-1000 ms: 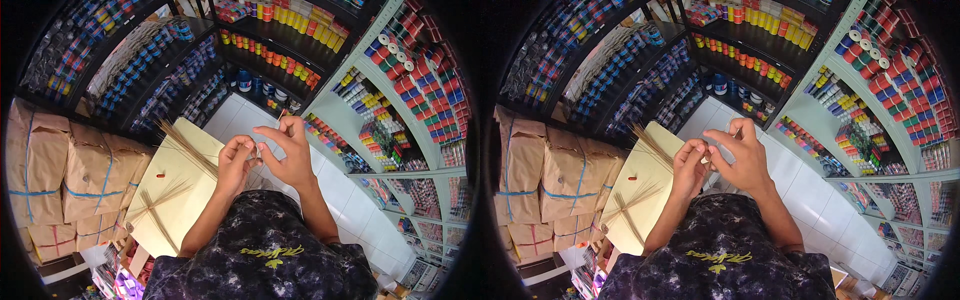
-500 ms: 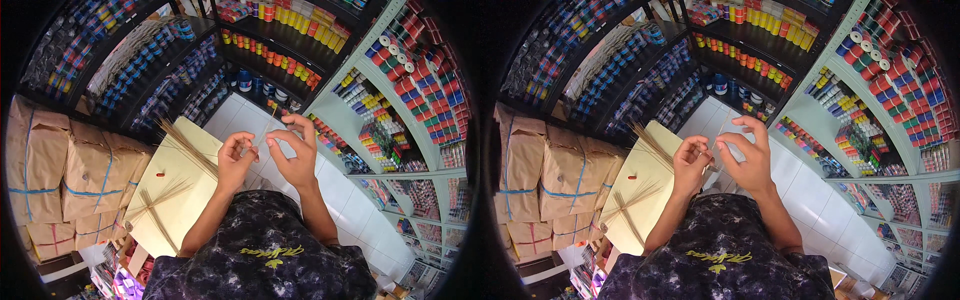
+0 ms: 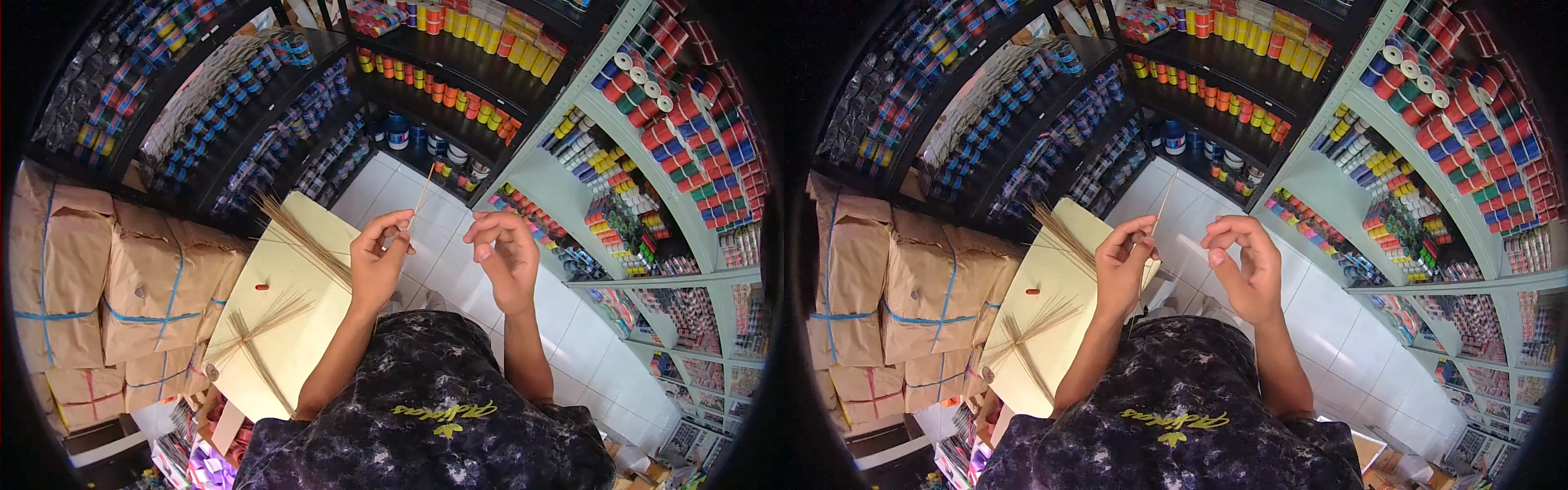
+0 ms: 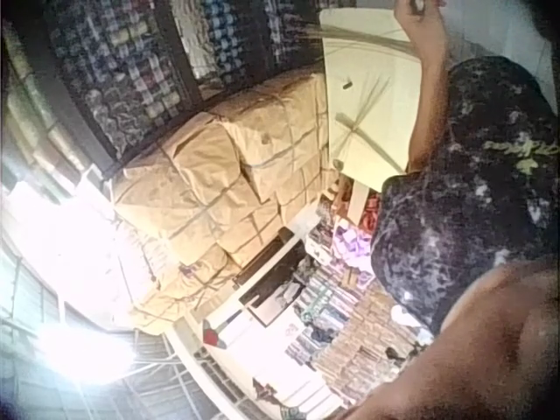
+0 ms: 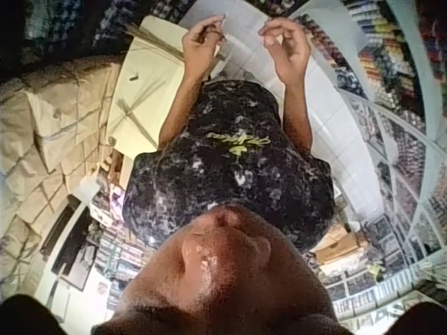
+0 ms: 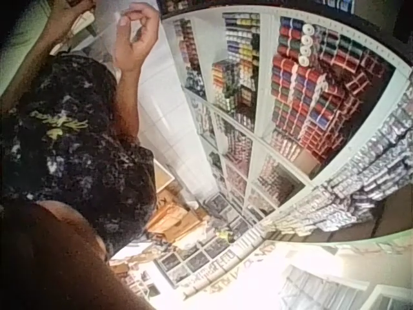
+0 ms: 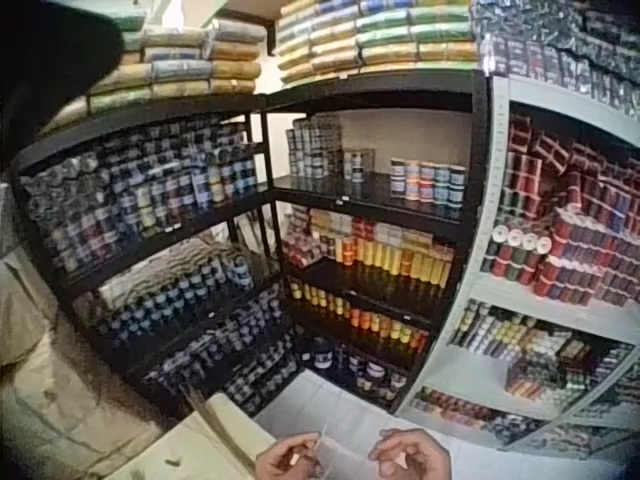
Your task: The person is using string to tie together thin bamboo sticks to assemble the frame of a kite.
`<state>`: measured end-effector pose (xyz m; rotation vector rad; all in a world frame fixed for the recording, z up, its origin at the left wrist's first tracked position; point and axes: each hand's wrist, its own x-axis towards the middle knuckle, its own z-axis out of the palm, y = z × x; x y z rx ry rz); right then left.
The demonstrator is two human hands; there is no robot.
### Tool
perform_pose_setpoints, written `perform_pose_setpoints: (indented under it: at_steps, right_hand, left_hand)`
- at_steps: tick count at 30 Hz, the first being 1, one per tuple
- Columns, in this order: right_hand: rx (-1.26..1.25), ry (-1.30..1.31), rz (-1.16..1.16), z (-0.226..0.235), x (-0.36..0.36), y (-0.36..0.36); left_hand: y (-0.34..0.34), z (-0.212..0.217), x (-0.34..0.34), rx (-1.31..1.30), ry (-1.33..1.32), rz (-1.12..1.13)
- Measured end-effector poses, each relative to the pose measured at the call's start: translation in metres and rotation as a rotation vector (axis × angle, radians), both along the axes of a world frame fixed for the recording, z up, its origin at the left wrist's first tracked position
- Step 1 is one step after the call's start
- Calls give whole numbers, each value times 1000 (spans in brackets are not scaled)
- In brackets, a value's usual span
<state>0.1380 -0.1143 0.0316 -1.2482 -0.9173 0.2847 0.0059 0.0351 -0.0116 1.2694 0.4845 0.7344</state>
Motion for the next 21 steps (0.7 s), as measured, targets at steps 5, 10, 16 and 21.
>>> perform_pose_setpoints:
  at_steps: [5, 10, 16, 21]
  right_hand:
    - [151, 277, 239, 5, 6, -10]
    - [55, 480, 392, 22, 18, -37]
    - [-138, 432, 599, 38, 38, -70]
    - [-419, 466, 685, 54, 51, -94]
  left_hand:
    - [-2, 3, 1, -2, 49, 2]
    - [-1, 1, 2, 43, 59, 11]
    - [3, -2, 2, 61, 69, 31]
    - [4, -5, 3, 57, 74, 18]
